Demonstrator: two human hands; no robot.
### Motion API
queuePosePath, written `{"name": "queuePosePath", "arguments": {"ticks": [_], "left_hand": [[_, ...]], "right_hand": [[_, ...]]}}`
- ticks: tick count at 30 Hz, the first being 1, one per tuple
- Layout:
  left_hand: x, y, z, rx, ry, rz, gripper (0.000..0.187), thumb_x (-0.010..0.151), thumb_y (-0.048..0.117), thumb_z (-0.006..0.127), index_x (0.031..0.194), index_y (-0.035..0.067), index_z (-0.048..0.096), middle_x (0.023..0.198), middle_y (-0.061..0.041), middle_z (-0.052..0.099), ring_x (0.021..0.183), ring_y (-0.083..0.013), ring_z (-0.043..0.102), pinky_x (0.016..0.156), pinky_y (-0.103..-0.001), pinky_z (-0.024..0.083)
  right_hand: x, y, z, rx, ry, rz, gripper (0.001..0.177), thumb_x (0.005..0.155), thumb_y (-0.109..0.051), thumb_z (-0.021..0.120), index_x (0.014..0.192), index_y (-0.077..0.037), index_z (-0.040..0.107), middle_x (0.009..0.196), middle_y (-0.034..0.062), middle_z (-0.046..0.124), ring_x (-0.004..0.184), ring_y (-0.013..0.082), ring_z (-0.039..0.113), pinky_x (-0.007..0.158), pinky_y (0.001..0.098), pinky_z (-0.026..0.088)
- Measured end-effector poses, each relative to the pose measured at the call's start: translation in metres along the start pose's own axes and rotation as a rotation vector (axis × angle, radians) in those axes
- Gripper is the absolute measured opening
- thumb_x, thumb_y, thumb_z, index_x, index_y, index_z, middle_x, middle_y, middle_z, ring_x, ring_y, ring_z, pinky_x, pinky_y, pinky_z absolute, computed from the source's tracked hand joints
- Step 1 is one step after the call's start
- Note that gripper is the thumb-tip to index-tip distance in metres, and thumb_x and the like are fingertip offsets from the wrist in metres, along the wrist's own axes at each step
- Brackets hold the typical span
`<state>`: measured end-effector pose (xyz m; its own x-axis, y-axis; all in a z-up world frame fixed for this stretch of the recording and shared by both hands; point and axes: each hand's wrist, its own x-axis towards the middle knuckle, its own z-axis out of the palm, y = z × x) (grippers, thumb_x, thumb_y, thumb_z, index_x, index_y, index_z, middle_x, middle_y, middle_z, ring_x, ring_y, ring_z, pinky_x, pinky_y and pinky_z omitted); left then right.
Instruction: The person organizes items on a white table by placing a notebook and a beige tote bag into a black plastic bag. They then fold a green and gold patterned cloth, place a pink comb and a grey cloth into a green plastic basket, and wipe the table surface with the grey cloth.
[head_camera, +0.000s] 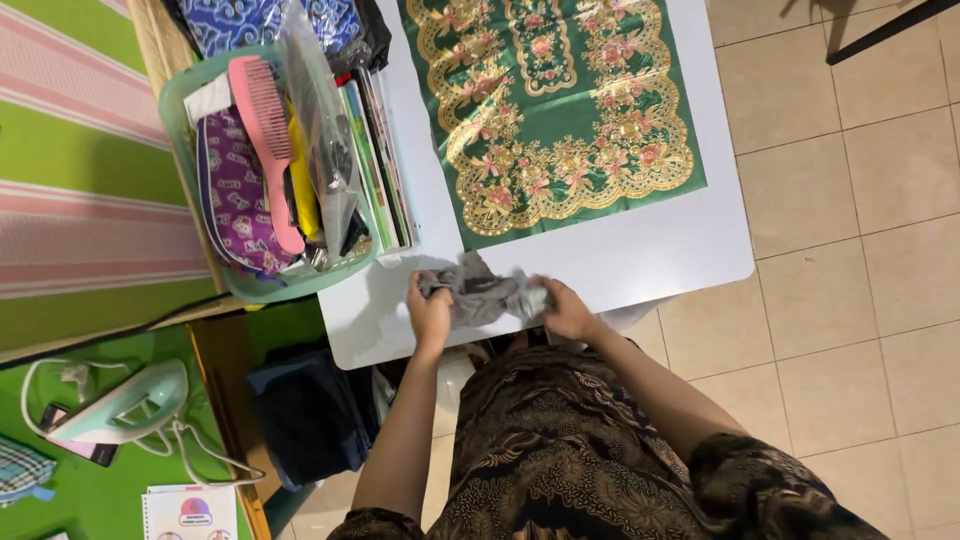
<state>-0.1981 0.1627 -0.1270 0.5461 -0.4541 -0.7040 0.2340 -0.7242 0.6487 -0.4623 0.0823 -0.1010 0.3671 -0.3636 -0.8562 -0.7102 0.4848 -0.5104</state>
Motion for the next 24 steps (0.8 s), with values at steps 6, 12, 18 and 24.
{"name": "queuePosePath", "arguments": {"ticks": [6,12,18,24], "left_hand": [[-0.004,-0.012,0.055,-0.707,-0.627,-0.249,0.077,0.096,0.046,0.055,0.156,0.002,0.035,0.144,-0.014,0.055,0.126,-0.0246,0.06,0.102,-0.035,0.05],[0.016,0.015,0.09,0.449,-0.476,0.217,0.062,0.109,0.052,0.029,0.163,0.024,0.019,0.17,-0.01,0.028,0.141,-0.0312,0.05,0.119,-0.051,0.038],[0.016,-0.011,0.095,1.347,-0.359,0.618,0.081,0.093,0.032,0.055,0.164,0.03,0.017,0.172,-0.002,0.014,0.156,-0.0267,0.02,0.121,-0.058,0.018],[-0.005,-0.032,0.078,1.311,-0.386,0.554,0.086,0.088,0.036,0.058,0.163,0.028,0.018,0.171,-0.003,0.008,0.155,-0.0286,0.017,0.123,-0.058,0.012]], "right_hand": [[0.0,-0.075,-0.01,0.188,0.071,-0.502,0.102,0.071,-0.012,0.084,0.155,-0.018,0.025,0.135,0.0208,0.043,0.122,0.0428,0.057,0.104,0.0481,0.048],[0.014,-0.069,-0.051,-0.174,0.333,-0.288,0.106,0.066,-0.027,0.09,0.155,-0.021,0.033,0.145,0.0195,0.059,0.128,0.0371,0.063,0.107,0.0428,0.051],[0.075,0.011,-0.108,-0.288,0.351,-0.105,0.141,0.055,-0.032,0.098,0.159,-0.016,0.004,0.159,0.026,0.019,0.135,0.046,0.044,0.103,0.0469,0.047],[0.063,0.009,-0.094,-0.687,-0.078,0.365,0.132,0.065,-0.039,0.086,0.166,-0.026,0.001,0.172,0.0187,-0.01,0.129,0.0404,0.06,0.104,0.048,0.052]]}}
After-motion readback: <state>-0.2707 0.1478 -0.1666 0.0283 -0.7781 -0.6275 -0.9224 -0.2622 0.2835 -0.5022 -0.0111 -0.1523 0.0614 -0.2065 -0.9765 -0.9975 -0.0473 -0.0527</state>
